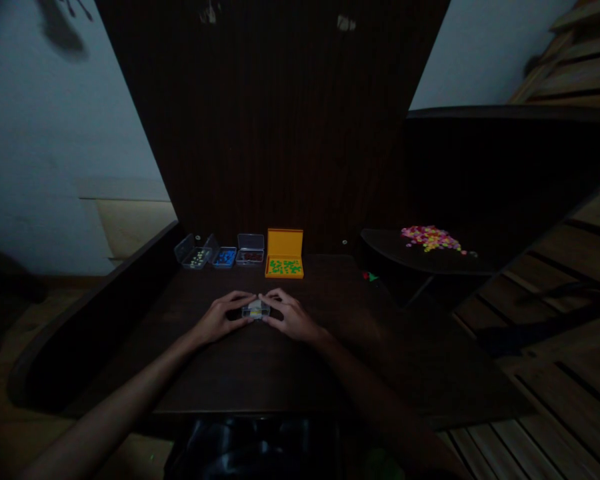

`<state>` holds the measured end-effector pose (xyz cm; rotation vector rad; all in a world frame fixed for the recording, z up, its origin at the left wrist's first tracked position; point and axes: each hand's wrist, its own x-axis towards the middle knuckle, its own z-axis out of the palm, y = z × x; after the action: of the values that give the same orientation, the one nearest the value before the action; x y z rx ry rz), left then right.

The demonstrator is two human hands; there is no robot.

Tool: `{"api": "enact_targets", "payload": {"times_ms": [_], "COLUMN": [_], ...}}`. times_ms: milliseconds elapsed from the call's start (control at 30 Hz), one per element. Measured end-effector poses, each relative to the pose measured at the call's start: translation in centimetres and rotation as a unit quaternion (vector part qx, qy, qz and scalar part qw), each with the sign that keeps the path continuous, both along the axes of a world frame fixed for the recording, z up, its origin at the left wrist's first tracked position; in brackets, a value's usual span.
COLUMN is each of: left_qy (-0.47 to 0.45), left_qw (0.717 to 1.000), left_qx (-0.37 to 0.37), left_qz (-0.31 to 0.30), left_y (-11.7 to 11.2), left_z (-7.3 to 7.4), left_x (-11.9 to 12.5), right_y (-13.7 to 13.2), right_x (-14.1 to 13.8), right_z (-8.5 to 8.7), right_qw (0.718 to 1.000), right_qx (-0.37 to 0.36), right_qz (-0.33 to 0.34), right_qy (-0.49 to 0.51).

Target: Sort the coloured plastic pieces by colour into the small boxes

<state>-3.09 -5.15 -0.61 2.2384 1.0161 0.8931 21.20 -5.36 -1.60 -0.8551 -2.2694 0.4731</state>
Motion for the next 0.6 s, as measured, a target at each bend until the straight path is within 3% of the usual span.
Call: {"api": "enact_targets", "payload": {"times_ms": [200,600], "left_qy": [0.033,0.025], "left_qw": [0.999,0.999], "left_qx": [0.025,0.031], "left_qz": [-0.027,-0.03], "left_y": [-0.33,-0.61], "left_z": [-0.12,0.33], "left_x": [-0.08,0.2], "right_y": [-0.05,-0.38], "right_x": [0.18,0.23], "right_z": [-0.23,0.02], "right_qw": [0.997,0.992], "right_qx": [0.072,0.11], "right_qz": [0.008,0.0], "right_qy": [-0.03,-0.057]}}
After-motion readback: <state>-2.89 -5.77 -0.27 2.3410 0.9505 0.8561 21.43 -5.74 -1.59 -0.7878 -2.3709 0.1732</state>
